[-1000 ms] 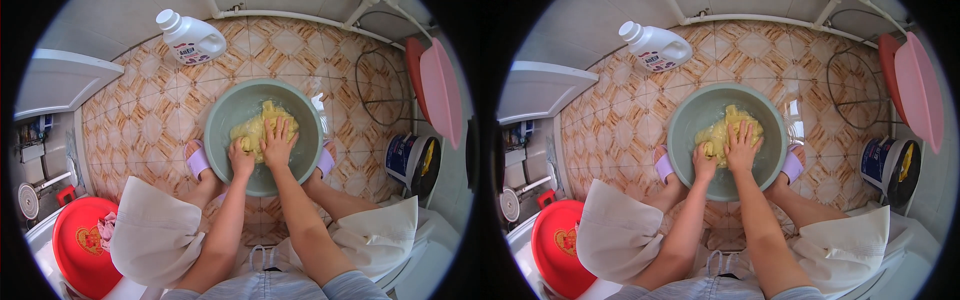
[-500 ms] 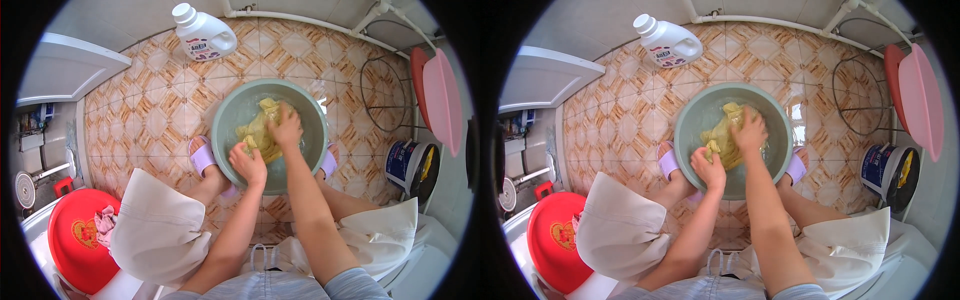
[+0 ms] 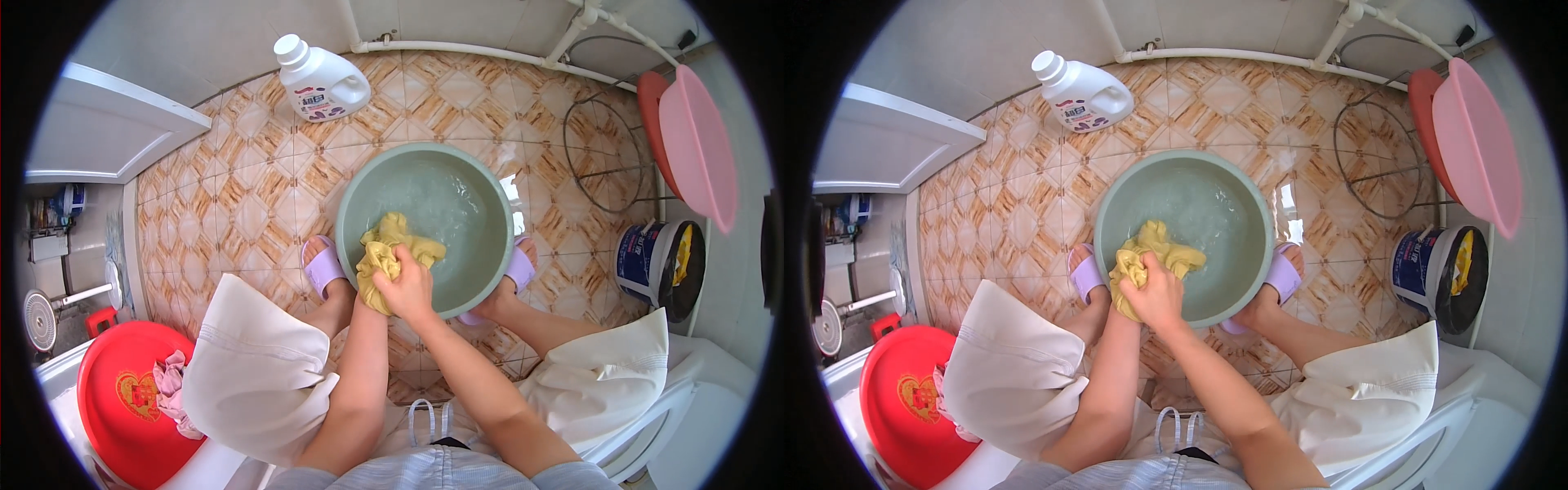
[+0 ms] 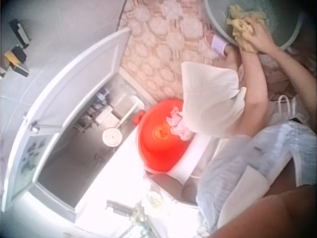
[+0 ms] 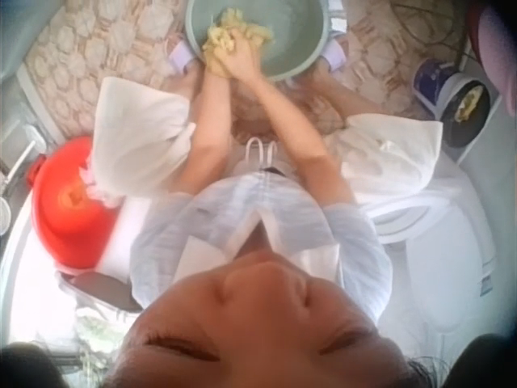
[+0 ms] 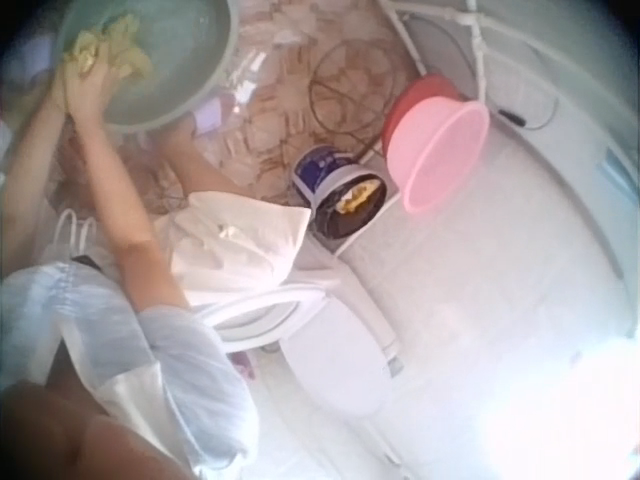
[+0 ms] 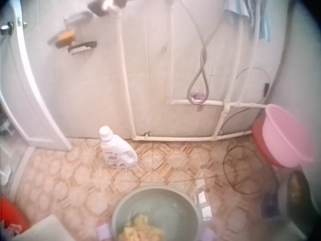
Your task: The person hand-washes and wrings out a cloth in a washbasin, dumps out the water, turns on the water tap to refill the basin, and then rinses and wrings the cloth again.
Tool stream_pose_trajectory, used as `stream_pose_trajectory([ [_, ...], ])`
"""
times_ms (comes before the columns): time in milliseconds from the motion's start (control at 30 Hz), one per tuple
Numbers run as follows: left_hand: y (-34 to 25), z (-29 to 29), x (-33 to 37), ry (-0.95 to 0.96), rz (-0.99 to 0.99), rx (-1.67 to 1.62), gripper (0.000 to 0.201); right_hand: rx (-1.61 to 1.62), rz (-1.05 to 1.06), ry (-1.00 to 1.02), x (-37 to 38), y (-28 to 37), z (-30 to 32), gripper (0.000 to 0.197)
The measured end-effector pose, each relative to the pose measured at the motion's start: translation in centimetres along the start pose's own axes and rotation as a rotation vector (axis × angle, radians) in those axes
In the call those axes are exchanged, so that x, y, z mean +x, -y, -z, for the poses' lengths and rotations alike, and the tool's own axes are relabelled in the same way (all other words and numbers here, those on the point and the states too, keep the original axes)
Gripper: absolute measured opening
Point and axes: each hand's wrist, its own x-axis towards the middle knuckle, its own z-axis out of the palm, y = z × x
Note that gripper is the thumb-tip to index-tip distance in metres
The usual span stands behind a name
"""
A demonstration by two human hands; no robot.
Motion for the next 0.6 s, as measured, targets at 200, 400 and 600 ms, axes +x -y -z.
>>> stream_pose_trajectory([
  [200, -0.7, -7.4, -0.7, -0.302, -0.168, 0.164, 0.031, -0.258, -0.024, -0.370, 4.2, -5.6, 3.4, 0.026],
  [400, -3.9, -10.6, -1.8, -0.301, -0.486, 0.314, 0.043, 0.484, -0.087, -0.782, 6.2, -12.1, 11.2, 0.016],
  [600, -3.3, -7.6, -1.1, -0.543, -0.321, 0.324, 0.051, 0.426, -0.091, -0.455, 5.7, -9.7, 9.8, 0.039],
])
